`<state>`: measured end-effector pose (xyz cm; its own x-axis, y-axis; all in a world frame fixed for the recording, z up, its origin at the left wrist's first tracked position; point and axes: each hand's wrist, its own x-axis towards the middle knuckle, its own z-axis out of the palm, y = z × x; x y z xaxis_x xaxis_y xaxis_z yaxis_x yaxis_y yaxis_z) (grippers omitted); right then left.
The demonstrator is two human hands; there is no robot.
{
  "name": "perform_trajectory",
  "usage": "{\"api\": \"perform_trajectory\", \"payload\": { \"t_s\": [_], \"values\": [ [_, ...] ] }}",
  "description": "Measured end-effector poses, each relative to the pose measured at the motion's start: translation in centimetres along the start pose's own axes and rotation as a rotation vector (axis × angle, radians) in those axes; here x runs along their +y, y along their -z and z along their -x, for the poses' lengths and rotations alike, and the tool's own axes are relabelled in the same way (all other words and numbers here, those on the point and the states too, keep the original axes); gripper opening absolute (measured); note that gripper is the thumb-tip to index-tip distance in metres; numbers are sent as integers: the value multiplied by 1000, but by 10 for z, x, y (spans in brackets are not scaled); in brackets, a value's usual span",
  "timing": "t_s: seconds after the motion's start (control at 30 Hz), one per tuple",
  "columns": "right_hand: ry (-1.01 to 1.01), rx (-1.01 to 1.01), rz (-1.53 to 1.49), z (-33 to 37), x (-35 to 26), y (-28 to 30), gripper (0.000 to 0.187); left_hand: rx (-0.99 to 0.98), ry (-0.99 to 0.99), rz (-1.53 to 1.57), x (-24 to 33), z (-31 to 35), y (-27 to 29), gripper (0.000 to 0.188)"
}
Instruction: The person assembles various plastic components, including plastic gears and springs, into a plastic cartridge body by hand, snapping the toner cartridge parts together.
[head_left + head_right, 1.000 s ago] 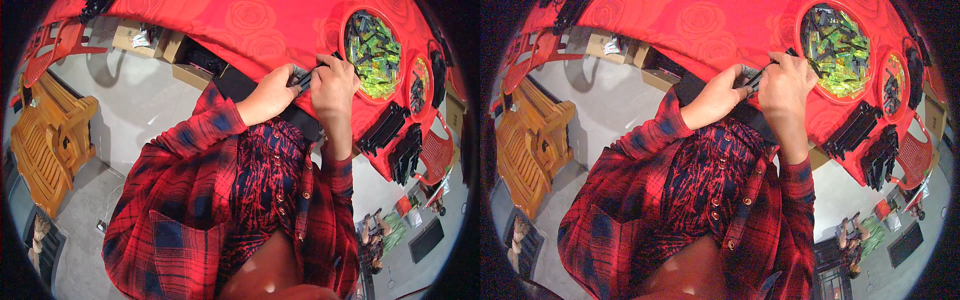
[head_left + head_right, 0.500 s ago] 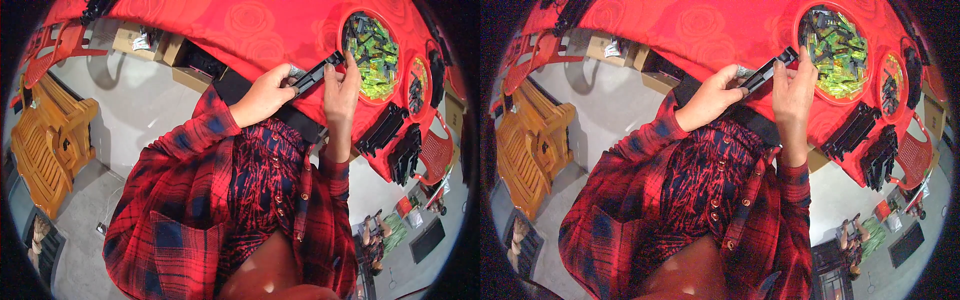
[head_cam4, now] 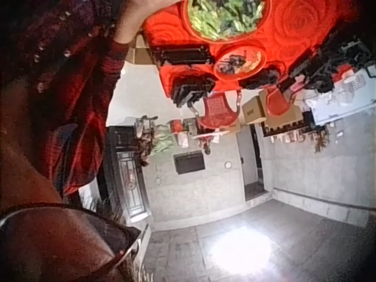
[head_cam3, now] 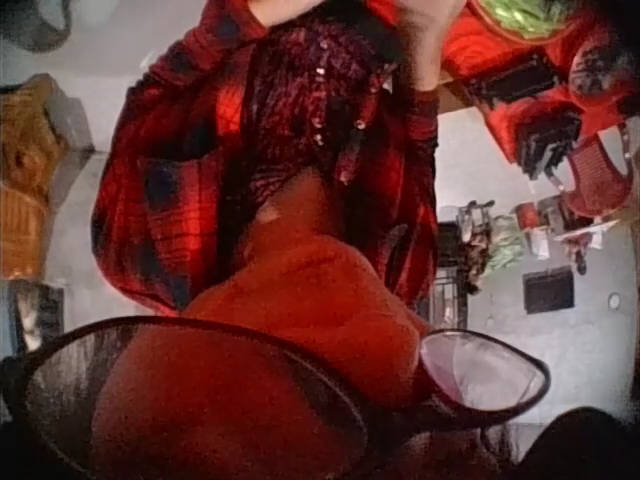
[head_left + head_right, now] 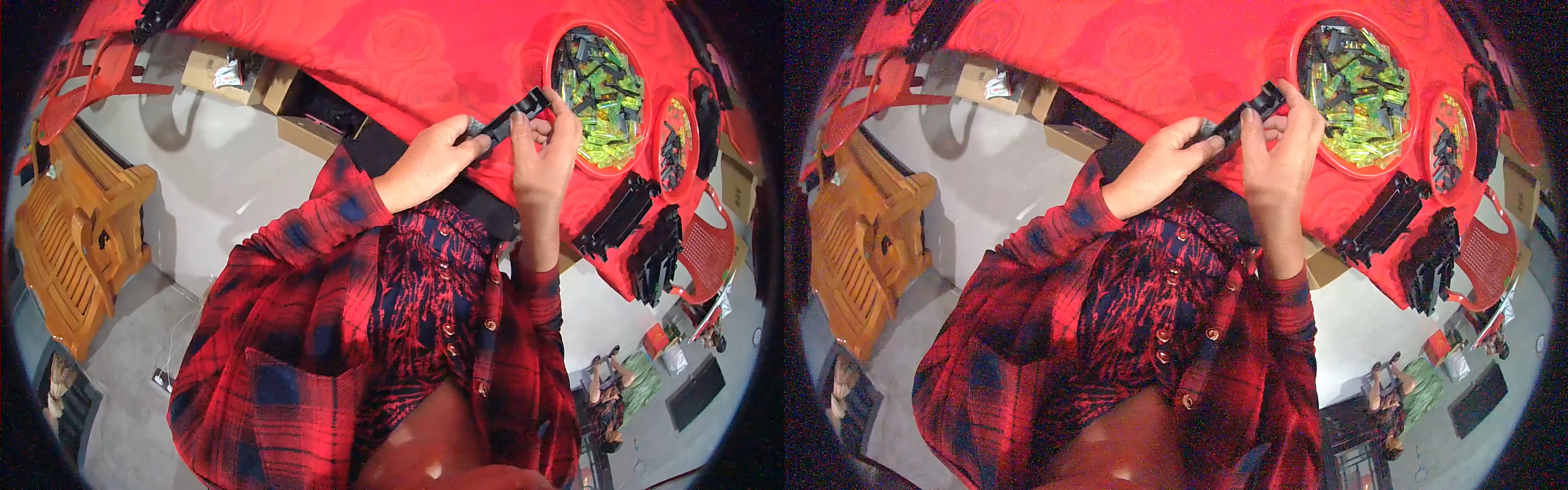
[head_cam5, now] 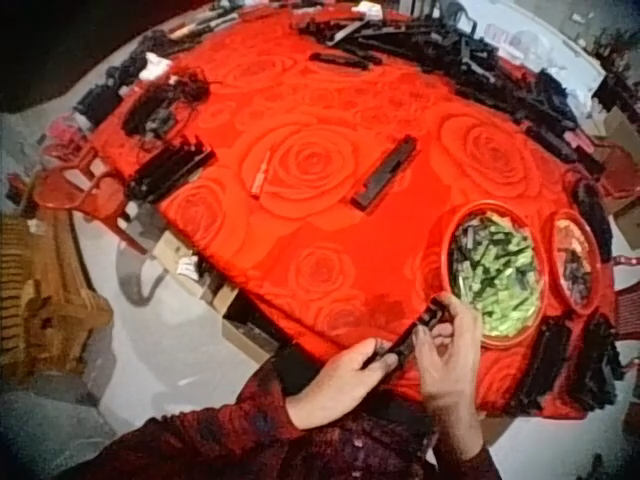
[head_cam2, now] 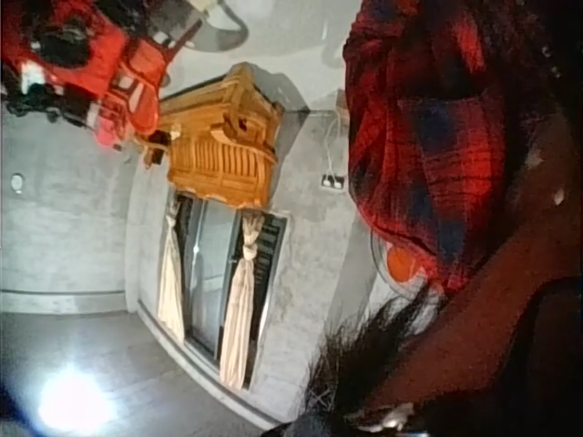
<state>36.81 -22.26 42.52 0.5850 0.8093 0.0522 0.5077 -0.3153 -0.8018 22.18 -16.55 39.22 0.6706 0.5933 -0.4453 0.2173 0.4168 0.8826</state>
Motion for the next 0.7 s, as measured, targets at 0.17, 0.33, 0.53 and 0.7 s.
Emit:
{"api": "perform_trajectory", "payload": {
  "t_s": [0.17,0.33,0.53,0.7],
  "values": [
    [11,22,-120,4,2,-3,49,9,23,2,2,0,2,15],
    [99,41,-88,6,-2,-2,48,37,-29,-4,-7,-3,3,14],
    [66,41,-92,6,-8,-1,48,-80,25,37,3,-4,8,19],
    [187,61,-54,10,-12,-2,51,-64,20,43,3,-6,6,24]
  ]
}}
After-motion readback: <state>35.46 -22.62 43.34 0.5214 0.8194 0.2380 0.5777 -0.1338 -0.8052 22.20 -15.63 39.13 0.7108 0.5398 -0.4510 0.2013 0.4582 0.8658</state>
